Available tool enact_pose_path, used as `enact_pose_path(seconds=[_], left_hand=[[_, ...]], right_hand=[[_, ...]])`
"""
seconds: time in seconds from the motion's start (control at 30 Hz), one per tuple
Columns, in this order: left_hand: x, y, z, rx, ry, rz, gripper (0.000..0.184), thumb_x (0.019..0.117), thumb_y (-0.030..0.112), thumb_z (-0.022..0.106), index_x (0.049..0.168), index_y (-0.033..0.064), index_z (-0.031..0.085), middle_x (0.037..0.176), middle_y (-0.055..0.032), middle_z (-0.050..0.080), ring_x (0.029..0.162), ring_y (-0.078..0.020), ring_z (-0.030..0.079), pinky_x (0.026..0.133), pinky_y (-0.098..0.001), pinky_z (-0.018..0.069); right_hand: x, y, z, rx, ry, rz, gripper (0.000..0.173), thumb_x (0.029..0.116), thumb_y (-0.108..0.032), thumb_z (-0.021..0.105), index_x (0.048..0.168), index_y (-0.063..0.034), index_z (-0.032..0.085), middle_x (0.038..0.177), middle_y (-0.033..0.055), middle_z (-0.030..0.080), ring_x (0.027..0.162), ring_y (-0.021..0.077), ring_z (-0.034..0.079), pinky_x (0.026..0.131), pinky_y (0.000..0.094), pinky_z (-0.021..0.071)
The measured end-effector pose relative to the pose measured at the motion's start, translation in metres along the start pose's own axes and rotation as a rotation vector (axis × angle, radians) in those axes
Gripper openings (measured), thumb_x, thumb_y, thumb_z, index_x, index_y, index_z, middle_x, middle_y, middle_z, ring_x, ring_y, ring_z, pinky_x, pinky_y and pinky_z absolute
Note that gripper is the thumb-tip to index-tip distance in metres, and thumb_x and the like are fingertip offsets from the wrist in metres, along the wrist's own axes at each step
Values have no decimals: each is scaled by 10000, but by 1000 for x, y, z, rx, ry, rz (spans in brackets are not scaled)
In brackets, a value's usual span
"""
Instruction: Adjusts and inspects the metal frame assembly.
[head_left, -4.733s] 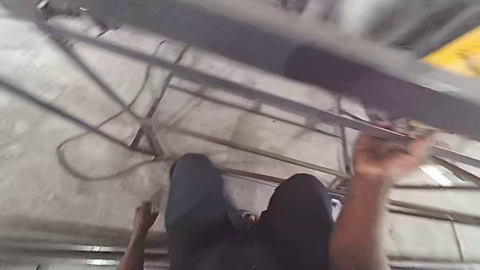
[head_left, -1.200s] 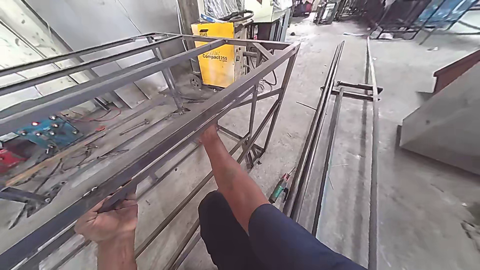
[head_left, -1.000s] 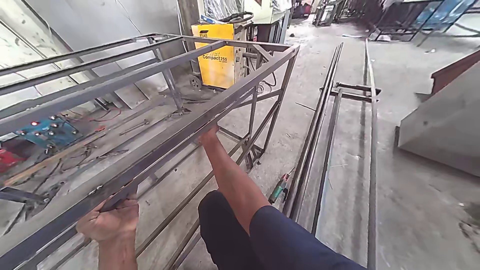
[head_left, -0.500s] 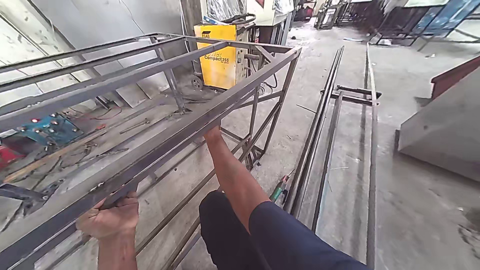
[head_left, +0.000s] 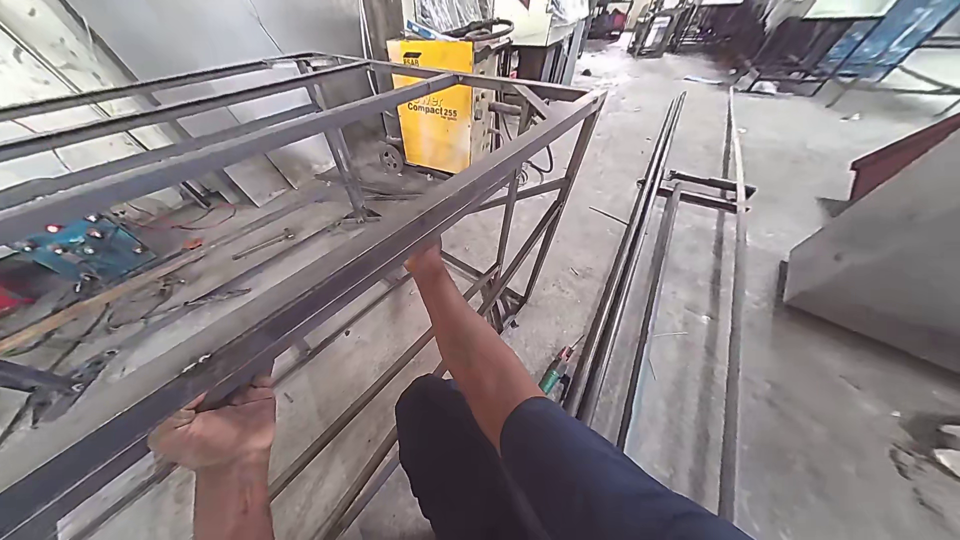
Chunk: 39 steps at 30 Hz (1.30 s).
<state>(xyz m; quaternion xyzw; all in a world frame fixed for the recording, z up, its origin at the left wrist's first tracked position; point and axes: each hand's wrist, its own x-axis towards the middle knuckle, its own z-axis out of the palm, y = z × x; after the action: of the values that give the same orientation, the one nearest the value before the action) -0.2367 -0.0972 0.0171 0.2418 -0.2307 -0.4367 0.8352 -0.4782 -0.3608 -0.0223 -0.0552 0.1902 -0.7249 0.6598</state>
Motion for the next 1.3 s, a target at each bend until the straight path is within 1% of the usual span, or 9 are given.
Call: enact_pose_path(seconds=[0.1,0.23,0.37,0.47,0.6,0.77,0.93,1.17,1.3], left_hand=[[-1,1,-2,27,-12,-28,349,1016,184,241,861,91,540,837,-129,699,912,-296,728,864,-498,608],[1,4,-12,70,-23,-72,321,1012,223,288,895,110,566,908,-126,698,1007,-325,698,937,-594,546],[1,9,-18,180,-19,-145,366,1037,277,233,1060,107,556,1162,-138,685,1132,-337,654,927,-618,526],[-3,13,-18,303,-2,-197,345,1033,306,260,972,193,581,1094,-42,710,952,-237,696,711,-460,582],[-7,19,-19,319,-20,-263,363,1042,328,251,939,212,579,884,-28,704,720,-183,675,598,-359,564],[-10,18,-19,279,-112,-170,313,1054,269,360,927,186,634,805,6,689,703,-107,655,620,-298,567],[-17,21,-16,225,48,-304,305,1069,279,386,905,154,611,698,19,612,591,-85,587,542,-270,518],[-16,21,-11,233,144,-258,208,1050,206,452,957,107,609,782,-30,636,658,-121,613,577,-298,524],[-14,20,-12,218,187,-339,253,1041,249,442,825,156,534,611,28,474,481,-71,427,453,-228,378]], right_hand=[[-20,-3,-18,-462,157,-68,242,1018,-356,567,1082,-123,560,773,31,551,586,137,531,499,340,480],[-89,-32,-39,-737,58,84,662,901,-199,798,1414,-105,390,1034,149,620,724,219,641,643,387,590],[-181,-40,-33,-1008,-341,158,547,967,-88,702,1435,-83,418,1079,169,676,804,259,718,743,424,636],[-225,-21,-13,-1471,-707,-102,481,845,-167,853,1218,-43,576,913,118,693,713,208,690,647,407,622],[-264,23,26,-1987,-1024,-332,343,926,-240,745,1205,-99,603,953,88,682,860,263,689,721,505,590],[-289,62,43,-2094,-1268,-664,358,924,-110,710,1263,-56,605,1069,136,696,1042,289,681,933,439,567],[-298,80,45,-2089,-1327,-803,283,924,-77,683,1198,-42,620,1030,147,670,982,314,669,849,450,578],[-296,83,47,-2189,-1377,-848,374,871,-88,736,1205,-71,570,995,133,646,944,328,658,768,435,586],[-294,71,51,-2251,-1376,-787,512,868,-309,821,1273,-92,595,1014,143,656,979,347,658,783,474,592]])
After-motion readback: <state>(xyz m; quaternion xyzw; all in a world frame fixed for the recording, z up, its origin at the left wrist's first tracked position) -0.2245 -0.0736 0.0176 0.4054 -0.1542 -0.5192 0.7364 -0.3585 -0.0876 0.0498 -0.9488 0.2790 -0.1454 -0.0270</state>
